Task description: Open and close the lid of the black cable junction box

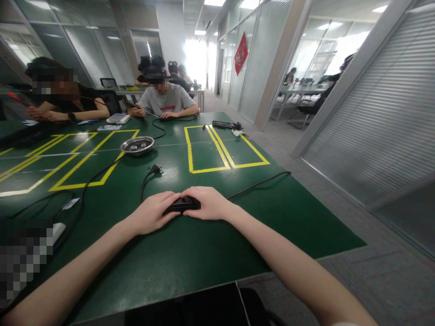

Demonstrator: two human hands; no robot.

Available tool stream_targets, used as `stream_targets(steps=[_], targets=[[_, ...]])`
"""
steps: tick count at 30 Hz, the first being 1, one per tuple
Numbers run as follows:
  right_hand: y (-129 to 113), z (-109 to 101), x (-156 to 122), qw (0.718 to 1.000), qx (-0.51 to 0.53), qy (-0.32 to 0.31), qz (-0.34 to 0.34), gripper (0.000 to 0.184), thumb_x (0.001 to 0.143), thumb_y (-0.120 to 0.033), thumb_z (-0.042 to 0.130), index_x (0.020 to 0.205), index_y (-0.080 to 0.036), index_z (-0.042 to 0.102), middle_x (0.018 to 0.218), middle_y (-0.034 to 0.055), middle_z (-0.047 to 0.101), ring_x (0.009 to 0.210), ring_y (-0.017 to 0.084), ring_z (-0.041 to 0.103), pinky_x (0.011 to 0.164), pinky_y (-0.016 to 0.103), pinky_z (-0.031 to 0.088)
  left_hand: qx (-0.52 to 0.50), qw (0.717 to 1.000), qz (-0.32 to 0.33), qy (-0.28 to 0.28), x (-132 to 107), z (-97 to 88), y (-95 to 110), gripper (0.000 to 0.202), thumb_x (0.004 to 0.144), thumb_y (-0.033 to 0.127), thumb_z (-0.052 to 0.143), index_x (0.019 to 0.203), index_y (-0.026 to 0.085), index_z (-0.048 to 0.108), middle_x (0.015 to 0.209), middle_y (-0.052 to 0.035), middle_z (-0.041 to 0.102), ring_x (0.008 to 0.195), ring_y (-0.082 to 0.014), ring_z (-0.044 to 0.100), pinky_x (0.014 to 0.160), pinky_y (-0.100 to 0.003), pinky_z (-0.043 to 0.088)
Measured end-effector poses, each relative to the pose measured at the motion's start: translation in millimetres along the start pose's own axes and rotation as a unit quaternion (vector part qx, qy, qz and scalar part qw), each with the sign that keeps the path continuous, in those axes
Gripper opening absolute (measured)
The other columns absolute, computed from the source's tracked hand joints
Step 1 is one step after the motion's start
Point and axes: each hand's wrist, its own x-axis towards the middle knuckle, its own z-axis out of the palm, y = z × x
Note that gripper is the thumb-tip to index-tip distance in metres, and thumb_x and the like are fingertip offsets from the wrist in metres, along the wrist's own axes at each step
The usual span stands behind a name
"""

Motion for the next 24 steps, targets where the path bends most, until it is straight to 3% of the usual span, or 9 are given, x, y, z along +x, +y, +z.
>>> stream_targets(steps=[5,8,11,14,16,19,22,24], targets=[[3,-1,1,0.997,-0.05,-0.055,-0.029,0.046,0.089,-0.033,0.076,0.13,-0.018,0.06,0.115,0.0117,0.072,0.105,0.025,0.069,0.089,0.036,0.054,-0.025,0.999,-0.016,-0.014,-1,-0.5,0,0.035,0.104,0.039,0.049,0.129,0.017,0.056,0.112,-0.0117,0.07,0.1,-0.0254,0.068,0.089,-0.038,0.056],[2,0,3,0.993,-0.091,-0.059,-0.037,0.038,0.096,-0.03,0.066,0.131,-0.019,0.06,0.114,0.0119,0.073,0.103,0.025,0.07,0.088,0.036,0.053,-0.025,0.999,-0.02,-0.001,-2,-0.9,-2,0.042,0.105,0.043,0.049,0.138,0.017,0.053,0.118,-0.0127,0.07,0.105,-0.0268,0.067,0.093,-0.041,0.056],[7,-2,4,0.992,-0.118,-0.022,-0.022,0.029,0.098,-0.029,0.061,0.125,-0.018,0.062,0.113,0.0124,0.074,0.1,0.026,0.07,0.088,0.037,0.052,0.001,0.998,-0.01,0.064,-4,-3.1,-5,0.055,0.104,0.043,0.051,0.153,0.02,0.042,0.139,-0.0163,0.062,0.124,-0.0311,0.061,0.107,-0.049,0.05],[23,-14,3,0.985,-0.143,0.078,0.059,0.027,0.097,-0.029,0.06,0.122,-0.018,0.064,0.109,0.0112,0.076,0.094,0.027,0.07,0.086,0.038,0.05,0.032,0.991,0.0,0.128,-5,-5.5,-7,0.057,0.103,0.037,0.053,0.156,0.023,0.04,0.151,-0.0162,0.053,0.138,-0.0338,0.051,0.115,-0.054,0.042],[39,-30,0,0.955,-0.171,0.179,0.165,0.029,0.096,-0.033,0.059,0.122,-0.019,0.064,0.098,0.0102,0.076,0.084,0.028,0.069,0.079,0.037,0.05,0.032,0.991,0.009,0.132,-5,-5.2,-8,0.051,0.103,0.033,0.053,0.152,0.023,0.046,0.151,-0.0151,0.054,0.137,-0.0322,0.052,0.114,-0.052,0.043],[64,-57,-10,0.876,-0.202,0.323,0.295,0.037,0.096,-0.04,0.054,0.126,-0.019,0.063,0.095,0.0108,0.074,0.081,0.03,0.067,0.075,0.037,0.049,0.01,0.995,0.026,0.093,-4,-1.5,-8,0.041,0.104,0.032,0.052,0.142,0.02,0.057,0.142,-0.0138,0.062,0.13,-0.029,0.058,0.109,-0.048,0.049],[82,-79,-23,0.819,-0.214,0.41,0.34,0.043,0.097,-0.041,0.047,0.131,-0.019,0.06,0.102,0.0118,0.072,0.087,0.031,0.067,0.08,0.039,0.049,-0.008,0.997,0.026,0.068,-3,2.1,-9,0.037,0.104,0.033,0.051,0.137,0.019,0.061,0.135,-0.0126,0.067,0.124,-0.0275,0.062,0.105,-0.047,0.052],[90,-87,-31,0.799,-0.222,0.437,0.348,0.045,0.097,-0.041,0.045,0.134,-0.019,0.058,0.11,0.0128,0.072,0.092,0.031,0.067,0.084,0.041,0.05,-0.015,0.998,0.019,0.065,-2,2.7,-9,0.036,0.104,0.033,0.051,0.136,0.02,0.061,0.134,-0.0118,0.068,0.123,-0.0271,0.063,0.104,-0.047,0.053]])
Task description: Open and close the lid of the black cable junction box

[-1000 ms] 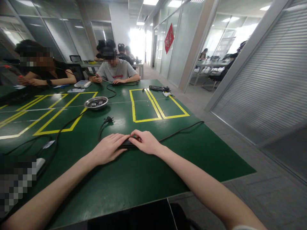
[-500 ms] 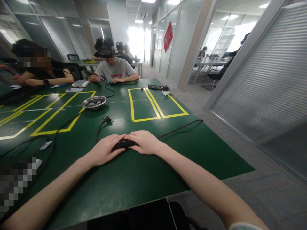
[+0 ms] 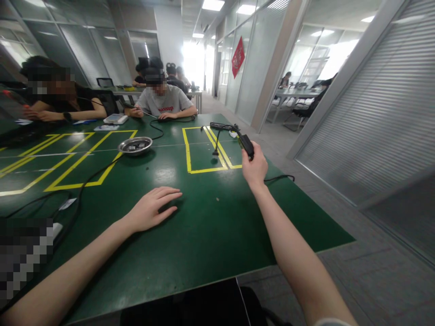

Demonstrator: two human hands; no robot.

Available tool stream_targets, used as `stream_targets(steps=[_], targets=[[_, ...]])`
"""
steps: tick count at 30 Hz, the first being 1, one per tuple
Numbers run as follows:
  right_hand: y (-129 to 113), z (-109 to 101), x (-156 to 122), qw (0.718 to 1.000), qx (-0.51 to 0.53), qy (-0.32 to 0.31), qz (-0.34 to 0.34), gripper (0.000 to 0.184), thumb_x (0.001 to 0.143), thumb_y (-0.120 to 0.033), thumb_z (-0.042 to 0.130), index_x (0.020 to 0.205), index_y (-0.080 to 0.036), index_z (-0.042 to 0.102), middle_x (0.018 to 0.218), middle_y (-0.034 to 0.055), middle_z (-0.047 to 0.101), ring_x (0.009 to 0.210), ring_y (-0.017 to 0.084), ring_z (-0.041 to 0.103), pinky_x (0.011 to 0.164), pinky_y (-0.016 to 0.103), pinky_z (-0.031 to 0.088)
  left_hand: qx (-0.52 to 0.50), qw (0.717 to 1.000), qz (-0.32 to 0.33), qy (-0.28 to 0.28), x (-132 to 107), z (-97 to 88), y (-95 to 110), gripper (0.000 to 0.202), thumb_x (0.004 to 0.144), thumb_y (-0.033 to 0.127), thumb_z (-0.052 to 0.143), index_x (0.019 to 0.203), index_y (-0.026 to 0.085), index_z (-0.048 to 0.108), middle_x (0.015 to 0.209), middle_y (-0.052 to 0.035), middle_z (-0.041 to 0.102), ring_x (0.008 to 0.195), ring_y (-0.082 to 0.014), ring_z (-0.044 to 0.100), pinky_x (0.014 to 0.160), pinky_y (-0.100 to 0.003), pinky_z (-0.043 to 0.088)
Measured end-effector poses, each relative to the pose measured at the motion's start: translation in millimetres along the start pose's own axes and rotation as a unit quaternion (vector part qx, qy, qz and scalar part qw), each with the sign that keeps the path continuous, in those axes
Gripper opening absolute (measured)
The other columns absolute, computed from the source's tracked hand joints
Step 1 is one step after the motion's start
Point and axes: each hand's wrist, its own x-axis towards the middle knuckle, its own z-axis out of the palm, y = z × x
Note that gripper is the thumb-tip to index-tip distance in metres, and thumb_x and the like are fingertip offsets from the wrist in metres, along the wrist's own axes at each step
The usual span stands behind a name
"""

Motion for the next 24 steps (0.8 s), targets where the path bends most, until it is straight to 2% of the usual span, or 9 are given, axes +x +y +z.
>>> stream_targets(steps=[2,5,11,16,19,21,24], targets=[[8,0,2,1.0,-0.01,0.003,0.003,0.047,0.096,-0.04,0.046,0.137,-0.02,0.057,0.121,0.0137,0.07,0.101,0.032,0.066,0.088,0.042,0.05,-0.006,1.0,-0.008,-0.001,0,-0.3,0,0.036,0.103,0.033,0.052,0.136,0.021,0.061,0.133,-0.0111,0.068,0.122,-0.0266,0.064,0.103,-0.046,0.054],[16,4,1,0.998,-0.048,-0.04,0.025,0.049,0.095,-0.039,0.048,0.141,-0.022,0.056,0.128,0.0146,0.066,0.112,0.035,0.063,0.093,0.044,0.05,-0.016,1.0,-0.018,-0.006,1,-0.7,0,0.035,0.103,0.033,0.053,0.135,0.021,0.062,0.132,-0.0107,0.069,0.12,-0.0259,0.064,0.102,-0.045,0.054],[25,12,-4,0.974,-0.15,-0.141,0.089,0.052,0.097,-0.041,0.052,0.146,-0.026,0.056,0.126,0.016,0.065,0.106,0.035,0.066,0.09,0.046,0.052,-0.028,0.999,-0.034,-0.027,1,0.7,0,0.035,0.103,0.033,0.053,0.134,0.021,0.062,0.132,-0.0099,0.069,0.12,-0.0253,0.065,0.103,-0.044,0.054],[26,15,-8,0.953,-0.196,-0.215,0.086,0.051,0.096,-0.047,0.056,0.143,-0.028,0.06,0.125,0.014,0.066,0.107,0.034,0.068,0.088,0.044,0.054,-0.034,0.998,-0.045,-0.041,0,0.8,0,0.035,0.102,0.033,0.054,0.134,0.021,0.062,0.132,-0.0102,0.069,0.119,-0.0252,0.065,0.103,-0.044,0.055],[24,17,-10,0.95,-0.194,-0.236,0.056,0.053,0.095,-0.052,0.058,0.142,-0.028,0.062,0.127,0.0126,0.066,0.108,0.033,0.067,0.088,0.043,0.054,-0.033,0.997,-0.043,-0.046,1,0.7,0,0.035,0.102,0.032,0.054,0.133,0.02,0.063,0.131,-0.0104,0.069,0.119,-0.0253,0.065,0.104,-0.044,0.054],[23,18,-11,0.952,-0.188,-0.239,0.04,0.052,0.094,-0.049,0.059,0.141,-0.028,0.063,0.128,0.0117,0.066,0.108,0.032,0.068,0.088,0.041,0.055,-0.032,0.998,-0.043,-0.046,1,0.5,0,0.035,0.102,0.033,0.054,0.133,0.02,0.063,0.131,-0.01,0.069,0.119,-0.0251,0.065,0.104,-0.044,0.054],[23,19,-10,0.959,-0.186,-0.211,0.039,0.051,0.093,-0.042,0.061,0.141,-0.025,0.063,0.13,0.0116,0.065,0.106,0.031,0.068,0.087,0.04,0.055,-0.032,0.998,-0.043,-0.045,1,0.3,1,0.034,0.102,0.034,0.054,0.133,0.022,0.063,0.131,-0.0095,0.07,0.119,-0.0248,0.065,0.104,-0.043,0.054]])
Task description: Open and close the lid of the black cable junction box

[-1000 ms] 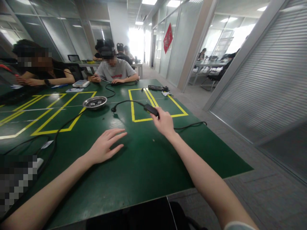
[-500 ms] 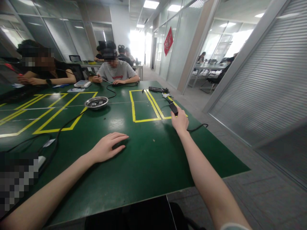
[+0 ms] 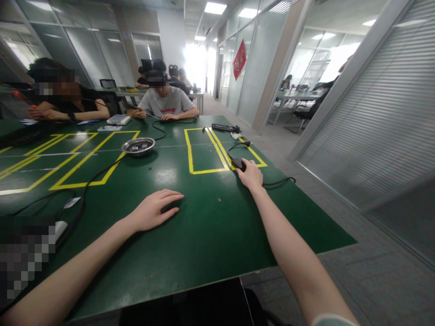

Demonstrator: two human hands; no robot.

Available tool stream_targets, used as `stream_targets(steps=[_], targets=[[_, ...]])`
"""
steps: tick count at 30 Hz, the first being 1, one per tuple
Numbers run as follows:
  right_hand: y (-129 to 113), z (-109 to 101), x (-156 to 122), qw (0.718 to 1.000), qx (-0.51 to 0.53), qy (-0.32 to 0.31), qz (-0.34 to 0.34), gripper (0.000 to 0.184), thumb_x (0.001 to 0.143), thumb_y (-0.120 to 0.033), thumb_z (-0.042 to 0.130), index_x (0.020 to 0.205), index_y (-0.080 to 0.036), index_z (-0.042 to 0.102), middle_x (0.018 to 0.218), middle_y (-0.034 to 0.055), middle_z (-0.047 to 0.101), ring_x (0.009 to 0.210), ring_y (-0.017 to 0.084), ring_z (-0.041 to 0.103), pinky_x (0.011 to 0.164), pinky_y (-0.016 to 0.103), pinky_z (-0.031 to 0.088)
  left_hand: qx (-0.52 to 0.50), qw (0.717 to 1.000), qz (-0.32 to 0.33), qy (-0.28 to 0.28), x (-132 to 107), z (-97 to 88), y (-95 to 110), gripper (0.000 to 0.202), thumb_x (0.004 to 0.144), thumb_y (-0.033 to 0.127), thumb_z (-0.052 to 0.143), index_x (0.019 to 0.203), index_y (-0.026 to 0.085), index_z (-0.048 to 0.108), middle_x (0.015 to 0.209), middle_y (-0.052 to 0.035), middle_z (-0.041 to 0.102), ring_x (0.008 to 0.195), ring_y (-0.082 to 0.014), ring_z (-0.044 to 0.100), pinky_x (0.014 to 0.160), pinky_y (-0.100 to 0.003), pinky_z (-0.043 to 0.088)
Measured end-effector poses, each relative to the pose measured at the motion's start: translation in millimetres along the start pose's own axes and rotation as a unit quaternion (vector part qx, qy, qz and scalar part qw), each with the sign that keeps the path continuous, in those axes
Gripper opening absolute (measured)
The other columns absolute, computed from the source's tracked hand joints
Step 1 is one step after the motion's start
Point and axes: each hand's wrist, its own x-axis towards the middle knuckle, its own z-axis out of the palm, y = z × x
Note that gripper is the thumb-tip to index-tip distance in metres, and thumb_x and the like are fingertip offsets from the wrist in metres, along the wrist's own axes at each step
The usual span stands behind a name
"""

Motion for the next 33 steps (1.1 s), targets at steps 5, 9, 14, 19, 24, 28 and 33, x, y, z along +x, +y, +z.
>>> stream_targets(steps=[5,9,14,19,24,28,33], targets=[[6,3,3,0.998,0.016,0.049,0.045,0.046,0.086,-0.034,0.066,0.13,-0.02,0.069,0.131,0.0141,0.063,0.1,0.031,0.069,0.084,0.041,0.056,-0.005,1.0,0.001,0.0,0,-0.4,0,0.034,0.102,0.033,0.053,0.133,0.022,0.064,0.13,-0.0101,0.07,0.119,-0.0252,0.065,0.103,-0.044,0.054],[11,6,5,0.996,0.041,0.074,0.041,0.043,0.081,-0.03,0.067,0.124,-0.02,0.071,0.127,0.0129,0.063,0.095,0.03,0.069,0.081,0.042,0.056,-0.002,1.0,0.002,-0.004,1,-0.9,1,0.034,0.102,0.032,0.054,0.132,0.021,0.064,0.128,-0.0101,0.071,0.118,-0.0254,0.066,0.102,-0.044,0.054],[12,9,7,0.995,0.066,0.072,0.02,0.041,0.081,-0.029,0.066,0.122,-0.024,0.072,0.125,0.0106,0.063,0.098,0.03,0.069,0.083,0.041,0.056,-0.003,1.0,0.001,-0.007,0,-1.3,1,0.033,0.101,0.031,0.055,0.131,0.02,0.064,0.128,-0.01,0.071,0.118,-0.0252,0.065,0.102,-0.043,0.054],[14,11,12,0.995,0.074,0.056,0.042,0.043,0.085,-0.04,0.065,0.122,-0.018,0.072,0.117,0.0143,0.067,0.104,0.032,0.067,0.09,0.044,0.054,-0.001,1.0,0.005,-0.005,0,-1.0,0,0.032,0.102,0.032,0.054,0.13,0.021,0.065,0.127,-0.0096,0.071,0.118,-0.0249,0.065,0.103,-0.043,0.053],[15,14,14,0.992,0.094,0.062,0.062,0.04,0.089,-0.043,0.061,0.118,-0.017,0.073,0.115,0.0146,0.07,0.106,0.031,0.067,0.092,0.043,0.053,-0.001,1.0,0.006,-0.007,0,-0.8,0,0.032,0.102,0.031,0.054,0.13,0.02,0.065,0.127,-0.0099,0.071,0.117,-0.0247,0.065,0.102,-0.043,0.054],[16,14,12,0.991,0.1,0.082,0.034,0.039,0.085,-0.038,0.064,0.119,-0.02,0.072,0.118,0.0132,0.07,0.106,0.032,0.067,0.091,0.044,0.054,-0.004,1.0,0.003,-0.006,0,-0.3,0,0.032,0.102,0.031,0.054,0.13,0.02,0.065,0.127,-0.0098,0.071,0.117,-0.0252,0.065,0.101,-0.044,0.054],[18,16,12,0.99,0.103,0.093,0.011,0.04,0.081,-0.033,0.065,0.118,-0.022,0.072,0.121,0.0107,0.07,0.105,0.031,0.067,0.09,0.043,0.054,-0.005,1.0,0.004,-0.006,0,-0.6,0,0.032,0.102,0.031,0.054,0.13,0.021,0.065,0.127,-0.0097,0.071,0.117,-0.0252,0.065,0.102,-0.044,0.054]])
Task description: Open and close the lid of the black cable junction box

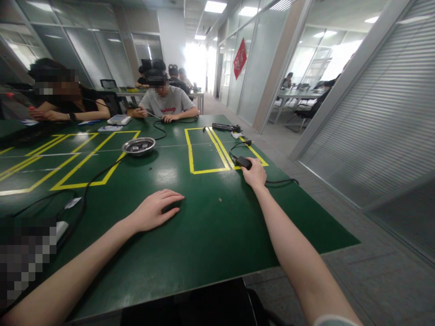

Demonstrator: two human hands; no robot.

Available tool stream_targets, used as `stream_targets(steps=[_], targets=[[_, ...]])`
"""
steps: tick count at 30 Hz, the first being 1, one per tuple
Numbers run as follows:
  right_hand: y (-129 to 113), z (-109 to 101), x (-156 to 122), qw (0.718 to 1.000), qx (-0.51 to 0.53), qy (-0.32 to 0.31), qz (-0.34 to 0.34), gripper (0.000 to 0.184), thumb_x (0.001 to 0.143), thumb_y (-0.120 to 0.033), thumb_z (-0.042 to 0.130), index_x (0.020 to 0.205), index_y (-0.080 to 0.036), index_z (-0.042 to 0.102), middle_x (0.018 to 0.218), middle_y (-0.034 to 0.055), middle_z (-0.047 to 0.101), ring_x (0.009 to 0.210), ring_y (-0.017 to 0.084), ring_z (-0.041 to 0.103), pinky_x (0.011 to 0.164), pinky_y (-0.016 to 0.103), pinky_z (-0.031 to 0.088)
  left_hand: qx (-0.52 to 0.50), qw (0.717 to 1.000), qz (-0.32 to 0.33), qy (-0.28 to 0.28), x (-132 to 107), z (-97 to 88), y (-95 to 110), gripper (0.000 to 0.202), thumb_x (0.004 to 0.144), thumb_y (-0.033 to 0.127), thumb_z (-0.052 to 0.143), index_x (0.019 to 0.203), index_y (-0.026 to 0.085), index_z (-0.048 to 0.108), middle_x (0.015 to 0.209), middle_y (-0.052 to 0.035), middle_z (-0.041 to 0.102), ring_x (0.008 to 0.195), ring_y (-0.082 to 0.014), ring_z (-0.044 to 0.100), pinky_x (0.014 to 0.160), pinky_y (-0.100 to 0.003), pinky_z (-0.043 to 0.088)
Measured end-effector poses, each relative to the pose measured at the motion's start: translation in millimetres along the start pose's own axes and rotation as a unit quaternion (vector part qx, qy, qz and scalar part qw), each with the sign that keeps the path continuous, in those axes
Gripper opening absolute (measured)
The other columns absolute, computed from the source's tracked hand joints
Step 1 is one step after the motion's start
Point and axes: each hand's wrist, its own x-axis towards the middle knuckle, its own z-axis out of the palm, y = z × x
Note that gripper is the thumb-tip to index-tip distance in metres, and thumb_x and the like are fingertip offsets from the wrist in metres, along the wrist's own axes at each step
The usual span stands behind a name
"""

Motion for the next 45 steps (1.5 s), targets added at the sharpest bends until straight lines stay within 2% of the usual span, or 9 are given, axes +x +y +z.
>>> stream_targets(steps=[7,15,18,22,26,32,38,41,45], targets=[[3,5,7,0.997,0.034,-0.012,0.065,0.036,0.089,-0.044,0.058,0.107,-0.019,0.075,0.108,0.0132,0.076,0.101,0.03,0.069,0.088,0.042,0.054,0.001,1.0,0.005,0.007,0,-0.2,0,0.032,0.102,0.032,0.054,0.129,0.022,0.066,0.126,-0.0092,0.072,0.117,-0.025,0.065,0.1,-0.043,0.055],[2,2,3,0.999,0.029,0.0,0.03,0.042,0.079,-0.031,0.066,0.119,-0.02,0.069,0.125,0.0119,0.07,0.108,0.03,0.066,0.092,0.042,0.053,-0.003,1.0,0.002,0.005,0,0.1,0,0.032,0.101,0.031,0.054,0.13,0.022,0.066,0.125,-0.0094,0.072,0.117,-0.0247,0.065,0.102,-0.043,0.054],[3,4,4,0.999,0.036,-0.004,0.038,0.04,0.081,-0.035,0.064,0.118,-0.02,0.069,0.124,0.0119,0.071,0.106,0.031,0.067,0.091,0.043,0.053,-0.001,1.0,0.001,0.003,0,0.4,0,0.033,0.101,0.032,0.054,0.13,0.022,0.066,0.126,-0.0093,0.072,0.117,-0.0248,0.065,0.101,-0.043,0.054],[7,9,9,0.995,0.059,-0.006,0.076,0.035,0.087,-0.044,0.059,0.108,-0.019,0.071,0.112,0.0133,0.074,0.104,0.031,0.067,0.091,0.043,0.052,0.005,1.0,0.003,0.004,-1,0.9,-1,0.032,0.102,0.032,0.054,0.13,0.023,0.066,0.126,-0.0089,0.072,0.117,-0.0247,0.065,0.1,-0.043,0.055],[10,11,11,0.994,0.069,-0.009,0.086,0.034,0.09,-0.044,0.054,0.106,-0.018,0.07,0.109,0.0144,0.074,0.105,0.03,0.067,0.092,0.042,0.052,0.004,1.0,0.002,0.005,-1,1.2,-1,0.032,0.102,0.032,0.054,0.13,0.023,0.066,0.126,-0.0086,0.072,0.117,-0.0246,0.065,0.101,-0.043,0.054],[9,8,6,0.997,0.061,-0.013,0.046,0.041,0.078,-0.031,0.066,0.118,-0.019,0.065,0.127,0.013,0.068,0.112,0.03,0.065,0.097,0.043,0.051,0.006,1.0,0.003,0.002,-1,1.1,-1,0.032,0.102,0.032,0.054,0.13,0.023,0.066,0.126,-0.009,0.072,0.117,-0.0249,0.065,0.1,-0.043,0.055],[9,10,8,0.994,0.073,-0.012,0.076,0.032,0.088,-0.041,0.058,0.111,-0.019,0.065,0.117,0.0144,0.071,0.109,0.03,0.065,0.096,0.044,0.051,0.001,1.0,-0.002,-0.003,0,0.4,0,0.031,0.101,0.031,0.055,0.129,0.021,0.066,0.127,-0.0092,0.071,0.118,-0.0254,0.065,0.102,-0.043,0.054],[11,11,9,0.994,0.074,-0.003,0.078,0.032,0.088,-0.04,0.057,0.112,-0.02,0.064,0.115,0.0138,0.071,0.107,0.03,0.065,0.095,0.043,0.051,-0.002,1.0,-0.006,-0.006,0,-0.1,1,0.031,0.101,0.03,0.056,0.129,0.021,0.066,0.127,-0.0095,0.071,0.118,-0.0254,0.065,0.103,-0.043,0.053],[14,14,9,0.997,0.075,0.008,0.033,0.048,0.076,-0.031,0.068,0.122,-0.019,0.062,0.123,0.0134,0.067,0.112,0.031,0.063,0.098,0.044,0.05,0.0,1.0,-0.01,-0.012,1,-0.2,2,0.031,0.101,0.03,0.056,0.129,0.021,0.066,0.128,-0.0094,0.071,0.119,-0.0256,0.064,0.103,-0.043,0.053]])
